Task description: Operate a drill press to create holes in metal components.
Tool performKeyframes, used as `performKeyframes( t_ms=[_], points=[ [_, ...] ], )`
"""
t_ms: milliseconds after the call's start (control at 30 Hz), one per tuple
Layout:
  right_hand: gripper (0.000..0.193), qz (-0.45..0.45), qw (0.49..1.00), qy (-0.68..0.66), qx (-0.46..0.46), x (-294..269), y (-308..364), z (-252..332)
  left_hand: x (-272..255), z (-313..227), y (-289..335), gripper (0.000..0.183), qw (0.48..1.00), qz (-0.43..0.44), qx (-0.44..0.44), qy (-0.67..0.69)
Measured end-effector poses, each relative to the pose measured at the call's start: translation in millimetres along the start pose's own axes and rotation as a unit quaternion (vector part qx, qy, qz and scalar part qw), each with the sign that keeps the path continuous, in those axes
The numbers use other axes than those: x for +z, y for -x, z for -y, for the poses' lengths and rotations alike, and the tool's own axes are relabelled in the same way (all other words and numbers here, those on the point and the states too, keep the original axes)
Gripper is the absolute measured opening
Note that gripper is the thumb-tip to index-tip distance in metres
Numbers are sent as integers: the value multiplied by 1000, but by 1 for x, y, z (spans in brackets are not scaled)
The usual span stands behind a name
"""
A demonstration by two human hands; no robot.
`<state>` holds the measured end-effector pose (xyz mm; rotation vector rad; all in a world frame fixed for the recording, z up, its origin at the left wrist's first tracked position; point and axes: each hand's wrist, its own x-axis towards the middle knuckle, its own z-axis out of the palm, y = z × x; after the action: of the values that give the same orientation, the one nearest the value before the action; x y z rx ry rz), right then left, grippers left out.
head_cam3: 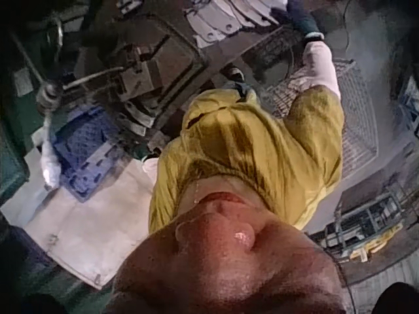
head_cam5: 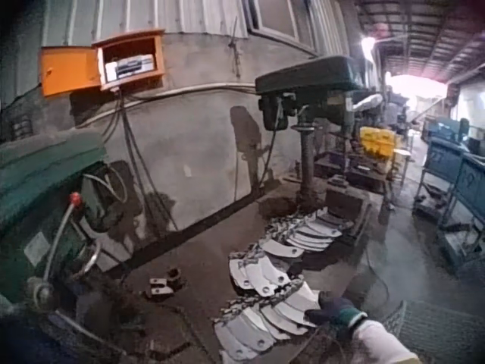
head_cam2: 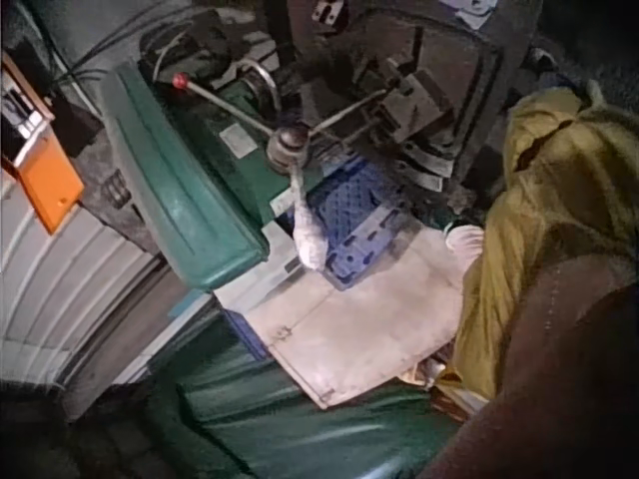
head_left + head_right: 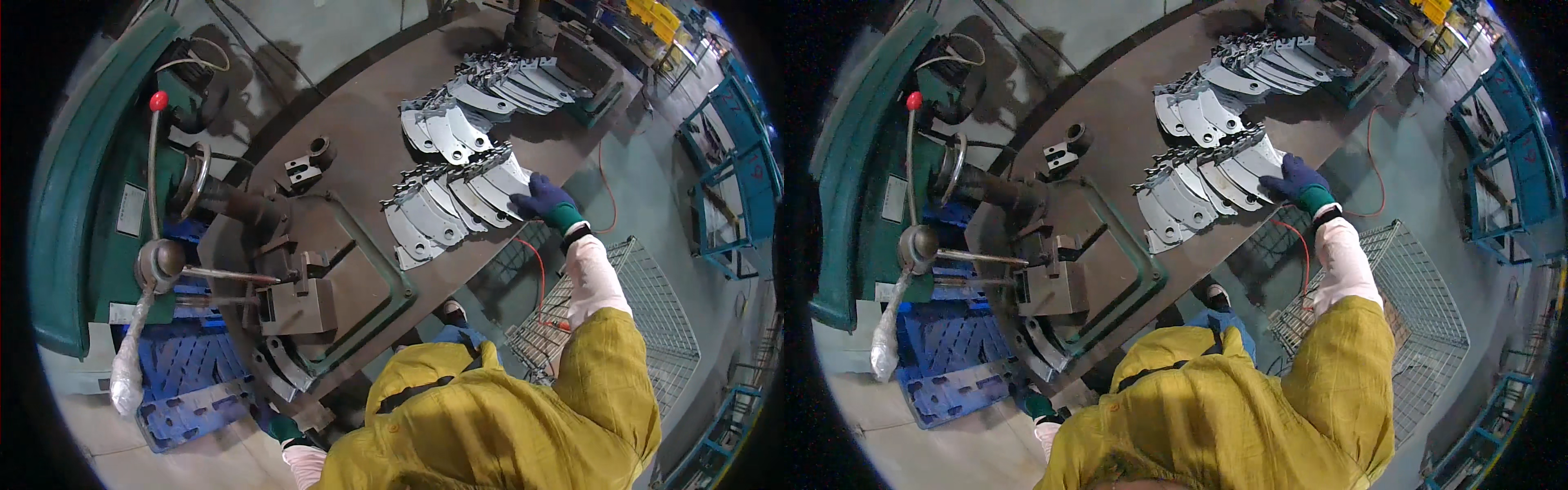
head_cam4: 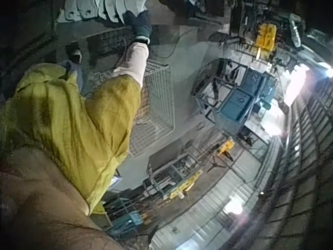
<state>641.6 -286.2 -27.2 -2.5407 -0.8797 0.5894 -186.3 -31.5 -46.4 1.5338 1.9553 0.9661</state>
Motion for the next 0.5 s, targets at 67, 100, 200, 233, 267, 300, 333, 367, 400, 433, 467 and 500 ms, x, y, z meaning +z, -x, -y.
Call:
performKeyframes(
  t_ms=[67,100,200,233,267,300,333,367,400,433,467,500],
  points=[
    [83,-9,981,130,-141,1,13,16,-18,28,-18,53,982,-21,-37,184],
    [83,-47,969,167,-178,2,29,25,-21,40,-22,53,983,-27,-46,175],
    [66,-60,954,249,-154,6,49,39,-34,63,-24,53,985,-45,-73,150],
    [50,-101,937,304,-142,13,50,35,-22,58,-20,53,987,-41,-74,138],
    [47,-84,934,324,-128,16,51,30,-13,53,-12,53,993,-46,-63,84],
    [45,-69,929,346,-110,13,54,30,2,37,0,53,998,-46,-24,-25],
    [42,-55,925,365,-90,8,58,29,15,7,9,53,994,-46,6,-99],
    [41,-58,924,364,-99,7,57,32,15,-17,18,53,988,-48,23,-143],
    [41,-61,925,360,-108,6,57,34,16,-38,22,51,993,-22,-3,-118],
    [40,-65,924,358,-115,3,59,34,19,-58,24,49,995,3,-30,-93],
    [39,-96,928,332,-135,0,55,29,19,-65,28,47,996,29,-57,-67],
    [38,-127,931,307,-153,-3,46,21,20,-63,33,43,983,29,58,-174]
  ],
)
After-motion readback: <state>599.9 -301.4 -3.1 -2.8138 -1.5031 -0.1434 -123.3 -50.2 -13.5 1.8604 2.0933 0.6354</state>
